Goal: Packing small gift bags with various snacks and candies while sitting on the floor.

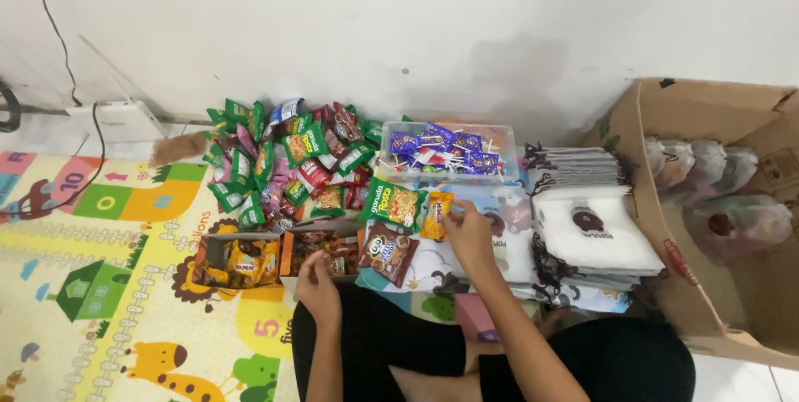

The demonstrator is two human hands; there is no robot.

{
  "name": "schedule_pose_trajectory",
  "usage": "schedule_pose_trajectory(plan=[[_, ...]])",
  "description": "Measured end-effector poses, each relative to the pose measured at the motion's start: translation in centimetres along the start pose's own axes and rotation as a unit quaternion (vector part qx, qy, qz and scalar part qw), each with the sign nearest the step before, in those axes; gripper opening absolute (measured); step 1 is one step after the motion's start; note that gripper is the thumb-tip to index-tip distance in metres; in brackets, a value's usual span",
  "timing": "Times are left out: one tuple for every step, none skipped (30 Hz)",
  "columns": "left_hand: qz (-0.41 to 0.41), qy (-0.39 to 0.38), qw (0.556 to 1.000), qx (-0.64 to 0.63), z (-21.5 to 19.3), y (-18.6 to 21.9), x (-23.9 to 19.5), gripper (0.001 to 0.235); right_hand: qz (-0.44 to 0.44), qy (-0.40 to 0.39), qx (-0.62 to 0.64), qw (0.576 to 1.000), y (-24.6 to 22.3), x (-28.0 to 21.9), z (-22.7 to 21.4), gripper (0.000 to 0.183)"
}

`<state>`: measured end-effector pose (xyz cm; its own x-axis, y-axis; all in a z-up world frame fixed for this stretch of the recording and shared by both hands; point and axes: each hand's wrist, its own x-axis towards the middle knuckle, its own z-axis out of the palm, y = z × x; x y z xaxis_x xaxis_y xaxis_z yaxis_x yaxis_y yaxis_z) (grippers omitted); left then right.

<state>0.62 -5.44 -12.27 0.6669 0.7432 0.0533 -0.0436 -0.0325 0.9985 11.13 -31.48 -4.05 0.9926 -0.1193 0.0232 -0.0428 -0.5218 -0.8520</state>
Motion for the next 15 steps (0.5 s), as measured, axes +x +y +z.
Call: schedule_pose_trajectory(plan=[[0.002, -0.003, 1.0, -0.002, 0.4, 0.5, 0.7, 0.02, -0.001, 0.004, 0.001, 1.0, -1.0, 0.5, 0.3, 0.045], [0.018, -0.023, 0.999, 0.024, 0.7, 0.6, 0.2, 0.019, -0.005, -0.015, 0.009, 1.0, -1.5, 0.4, 0.1, 0.04], [0.033, -0.043, 0.997, 0.049, 0.8, 0.7, -0.2, 0.019, -0.008, -0.033, 0.018, 0.999, -2.0, 0.3, 0.0, 0.035], [0.028, -0.036, 0.998, 0.045, 0.8, 1.3, -0.4, 0.019, -0.013, -0.039, 0.011, 0.999, -2.0, 0.3, 0.3, 0.035], [0.038, -0.036, 0.997, 0.064, 0.9, 1.9, -0.7, 0.018, -0.053, 0.0, -0.028, 0.998, -1.9, 0.3, 0.6, 0.037], [0.054, -0.041, 0.994, 0.083, 1.1, 2.7, -0.3, 0.018, -0.094, 0.045, -0.062, 0.993, -2.1, 0.5, 1.0, 0.039], [0.054, -0.038, 0.995, 0.079, 1.3, 2.6, 0.0, 0.018, -0.098, 0.045, -0.064, 0.992, -2.1, 0.5, 1.1, 0.039], [0.025, -0.033, 0.997, 0.072, 1.2, 2.5, 0.0, 0.019, -0.121, 0.07, -0.067, 0.988, -2.0, 0.0, 1.2, 0.031], [-0.005, -0.028, 0.998, 0.064, 1.1, 2.3, 0.0, 0.021, -0.143, 0.094, -0.069, 0.983, -1.8, -0.4, 1.3, 0.023], [-0.007, -0.027, 0.997, 0.065, 0.9, 2.2, 0.0, 0.021, -0.143, 0.092, -0.07, 0.983, -2.0, -0.3, 0.7, 0.023], [-0.014, -0.029, 0.998, 0.059, 0.8, 2.1, 0.0, 0.021, -0.176, 0.112, -0.079, 0.975, -2.3, 0.0, 0.1, 0.019], [-0.019, -0.034, 0.998, 0.051, 0.8, 2.0, 0.1, 0.022, -0.21, 0.134, -0.088, 0.964, -2.6, 0.3, -0.7, 0.016], [-0.019, -0.035, 0.998, 0.051, 1.1, 1.7, 0.4, 0.022, -0.209, 0.135, -0.089, 0.964, -3.1, 1.5, -1.7, 0.016], [-0.013, -0.032, 0.999, 0.033, 1.1, 1.3, 0.5, 0.021, -0.231, 0.144, -0.099, 0.957, -3.5, 2.4, -2.7, 0.015], [-0.008, -0.029, 0.999, 0.015, 1.1, 0.9, 0.4, 0.02, -0.254, 0.152, -0.109, 0.949, -3.9, 3.3, -3.9, 0.014]])
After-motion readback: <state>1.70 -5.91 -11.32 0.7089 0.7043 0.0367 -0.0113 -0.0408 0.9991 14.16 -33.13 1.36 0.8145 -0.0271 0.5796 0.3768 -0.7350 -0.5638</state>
